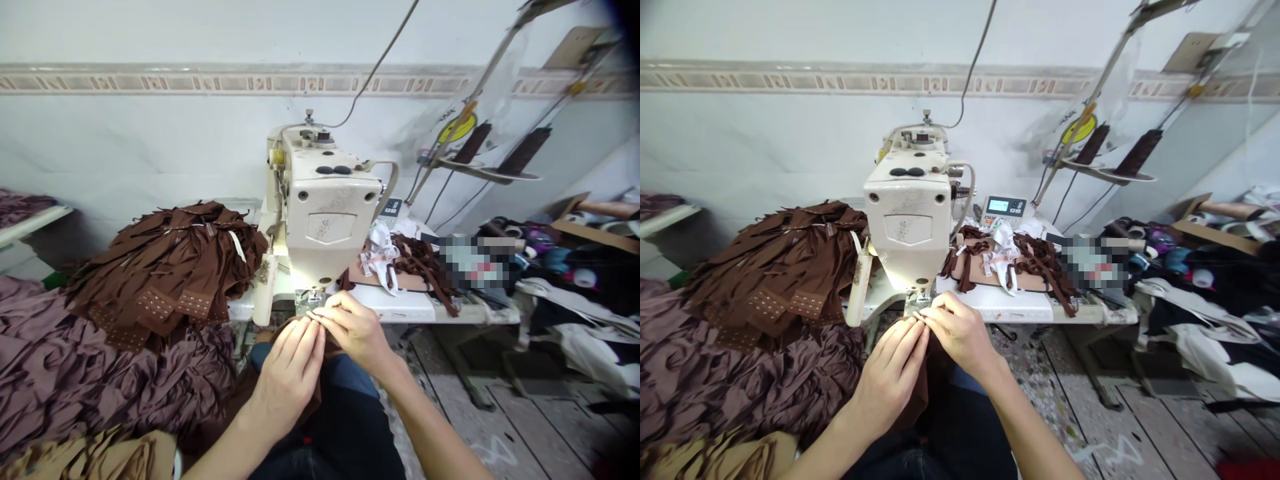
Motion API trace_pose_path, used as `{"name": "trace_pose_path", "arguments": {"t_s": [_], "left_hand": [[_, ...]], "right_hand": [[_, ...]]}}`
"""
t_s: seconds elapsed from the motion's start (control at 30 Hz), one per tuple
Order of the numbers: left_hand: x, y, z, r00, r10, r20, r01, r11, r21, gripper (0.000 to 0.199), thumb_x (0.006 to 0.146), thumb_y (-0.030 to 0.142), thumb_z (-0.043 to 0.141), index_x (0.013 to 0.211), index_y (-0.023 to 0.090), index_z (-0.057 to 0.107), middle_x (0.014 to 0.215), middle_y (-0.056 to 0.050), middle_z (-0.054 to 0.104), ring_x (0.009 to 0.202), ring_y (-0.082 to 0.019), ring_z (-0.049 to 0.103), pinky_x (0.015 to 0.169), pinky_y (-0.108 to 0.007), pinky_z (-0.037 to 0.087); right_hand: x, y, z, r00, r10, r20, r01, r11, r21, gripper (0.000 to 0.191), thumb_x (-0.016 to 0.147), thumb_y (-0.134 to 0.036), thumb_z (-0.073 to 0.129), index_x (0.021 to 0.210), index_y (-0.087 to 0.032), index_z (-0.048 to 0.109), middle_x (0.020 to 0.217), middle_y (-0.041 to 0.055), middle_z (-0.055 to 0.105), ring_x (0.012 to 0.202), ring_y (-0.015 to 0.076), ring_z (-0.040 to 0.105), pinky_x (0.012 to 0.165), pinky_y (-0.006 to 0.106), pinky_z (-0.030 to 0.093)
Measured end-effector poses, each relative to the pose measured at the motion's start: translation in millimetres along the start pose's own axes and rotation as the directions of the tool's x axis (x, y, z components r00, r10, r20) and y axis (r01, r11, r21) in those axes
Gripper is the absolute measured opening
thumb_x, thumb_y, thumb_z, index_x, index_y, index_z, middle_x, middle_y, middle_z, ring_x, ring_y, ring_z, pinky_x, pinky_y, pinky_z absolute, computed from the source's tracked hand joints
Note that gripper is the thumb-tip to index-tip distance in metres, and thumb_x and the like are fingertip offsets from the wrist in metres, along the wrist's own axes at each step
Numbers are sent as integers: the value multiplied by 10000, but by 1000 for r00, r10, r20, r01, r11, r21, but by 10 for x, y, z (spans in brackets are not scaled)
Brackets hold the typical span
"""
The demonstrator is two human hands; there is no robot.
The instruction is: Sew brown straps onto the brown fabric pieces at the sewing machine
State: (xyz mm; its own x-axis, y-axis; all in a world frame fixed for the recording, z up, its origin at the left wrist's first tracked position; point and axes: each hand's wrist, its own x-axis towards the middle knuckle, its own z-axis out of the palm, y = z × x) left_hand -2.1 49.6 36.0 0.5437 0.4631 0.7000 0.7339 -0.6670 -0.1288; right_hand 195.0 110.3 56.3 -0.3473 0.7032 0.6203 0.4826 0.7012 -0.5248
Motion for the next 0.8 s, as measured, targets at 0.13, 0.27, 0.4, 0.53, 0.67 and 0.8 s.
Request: {"name": "trace_pose_path", "arguments": {"t_s": [0.13, 0.27, 0.4, 0.53, 0.67, 0.8], "left_hand": [[-38, 51, 109, 994, -82, -78, 76, 994, -73, 364, 995, 17, 591, 1344, 47, 689, 1339, -202, 737, 1378, -323, 639, 1174, -499, 562], [-2, 40, 75, 985, -135, -108, 116, 979, -170, 390, 959, 18, 642, 1340, 90, 681, 1371, -220, 712, 1388, -319, 625, 1129, -500, 590], [82, 39, 33, 991, -128, -41, 118, 976, -184, 392, 996, 78, 636, 1385, 116, 664, 1373, -169, 741, 1339, -304, 652, 1142, -502, 562], [135, 95, 51, 985, -164, -46, 161, 984, -73, 411, 1027, 167, 653, 1435, 119, 650, 1332, -157, 764, 1271, -314, 681, 1102, -498, 568], [146, 105, 68, 989, -135, -64, 133, 990, -38, 454, 1016, 167, 676, 1466, 116, 635, 1316, -155, 769, 1247, -312, 689, 1080, -473, 582], [154, 54, 54, 990, -122, -71, 118, 991, -66, 511, 1009, 145, 679, 1514, 128, 598, 1306, -154, 767, 1239, -300, 693, 1083, -463, 587]], "right_hand": [[-86, 3, -124, 988, -98, 119, 110, 990, -93, 283, 1101, -273, 590, 1300, -208, 780, 1196, 147, 742, 961, 241, 727, 838, 368, 617], [-231, 81, -85, 988, -136, 72, 146, 978, -151, 379, 1100, -352, 597, 1436, -224, 718, 1359, 184, 702, 1142, 303, 692, 952, 448, 613], [-373, 162, 55, 1000, -1, 6, 1, 1000, 1, 405, 1128, -376, 538, 1494, -277, 679, 1560, 163, 567, 1243, 293, 657, 973, 439, 612], [-487, 122, 188, 980, 198, 10, -196, 961, 197, 407, 1144, -382, 498, 1519, -340, 649, 1667, 98, 476, 1356, 267, 624, 1150, 444, 531], [-576, 18, 313, 908, 409, -89, -355, 866, 354, 415, 1137, -461, 491, 1455, -288, 694, 1545, 111, 622, 1411, 288, 595, 1233, 485, 450], [-641, -60, 407, 783, 620, -54, -501, 680, 535, 471, 1086, -605, 530, 1283, -240, 752, 1250, 114, 764, 1205, 287, 687, 1109, 444, 541]]}}
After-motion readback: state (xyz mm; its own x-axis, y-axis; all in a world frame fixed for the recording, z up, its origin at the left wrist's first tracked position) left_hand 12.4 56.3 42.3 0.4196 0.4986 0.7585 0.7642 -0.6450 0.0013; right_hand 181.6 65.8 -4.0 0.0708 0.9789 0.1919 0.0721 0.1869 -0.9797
